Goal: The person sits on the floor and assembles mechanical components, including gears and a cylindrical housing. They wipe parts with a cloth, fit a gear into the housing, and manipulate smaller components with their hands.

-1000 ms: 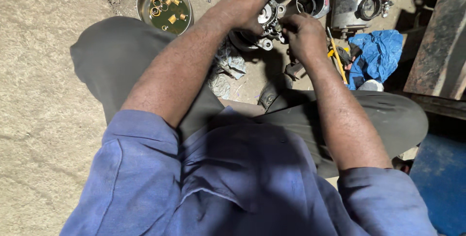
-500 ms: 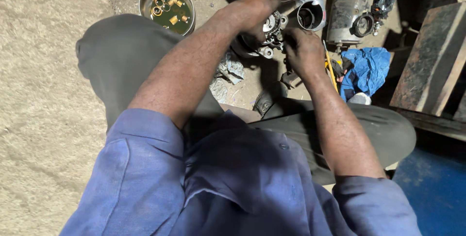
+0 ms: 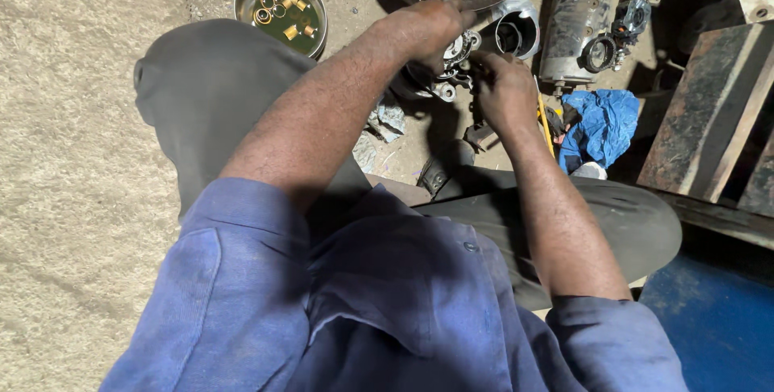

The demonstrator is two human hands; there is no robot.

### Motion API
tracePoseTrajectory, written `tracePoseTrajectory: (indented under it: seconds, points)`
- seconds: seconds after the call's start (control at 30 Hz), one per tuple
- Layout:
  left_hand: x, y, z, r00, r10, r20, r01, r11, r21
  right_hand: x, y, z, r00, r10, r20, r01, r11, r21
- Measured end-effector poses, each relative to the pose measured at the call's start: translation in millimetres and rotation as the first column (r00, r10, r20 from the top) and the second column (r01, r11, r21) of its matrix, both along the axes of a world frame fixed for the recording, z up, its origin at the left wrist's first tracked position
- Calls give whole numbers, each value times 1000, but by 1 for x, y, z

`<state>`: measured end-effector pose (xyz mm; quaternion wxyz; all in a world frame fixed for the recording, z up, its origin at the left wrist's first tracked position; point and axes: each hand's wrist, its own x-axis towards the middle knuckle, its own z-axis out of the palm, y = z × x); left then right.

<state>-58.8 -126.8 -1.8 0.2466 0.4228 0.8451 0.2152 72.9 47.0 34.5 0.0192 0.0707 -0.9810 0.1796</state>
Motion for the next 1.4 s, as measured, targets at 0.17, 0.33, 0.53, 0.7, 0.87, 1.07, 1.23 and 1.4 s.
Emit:
tracePoseTrajectory:
  seconds: [0.17,0.33,0.53,0.7,0.87,1.07,1.23,1.4]
  points:
    - [0,-1,9,999,15,47,-13,999,-45,-2,-9,2,981,-146,128,151,988,-24]
    - [0,-2,11,994,-83,-67,82,996,-22,-8,-4,0,976,-169,139,182,979,-88]
    - [1,2,1,987,-81,-135,91,994,66,-14,13,-11,984,-101,150,123,981,-147]
    - [1,0,-3,992,-65,-112,75,993,93,-16,18,-14,994,-15,107,32,986,-164]
    - [3,-3,6,994,-84,-69,84,996,3,-14,14,-18,988,-108,111,127,977,-172]
    - [10,-8,19,999,-47,-9,46,995,-83,-7,10,-33,974,-220,52,226,955,-194]
    - [13,-16,14,988,-50,-144,60,996,68,-8,12,-39,952,-127,278,216,923,-317]
    - [13,-28,8,993,-48,-107,46,999,-17,-3,5,-43,941,-105,323,149,982,-115]
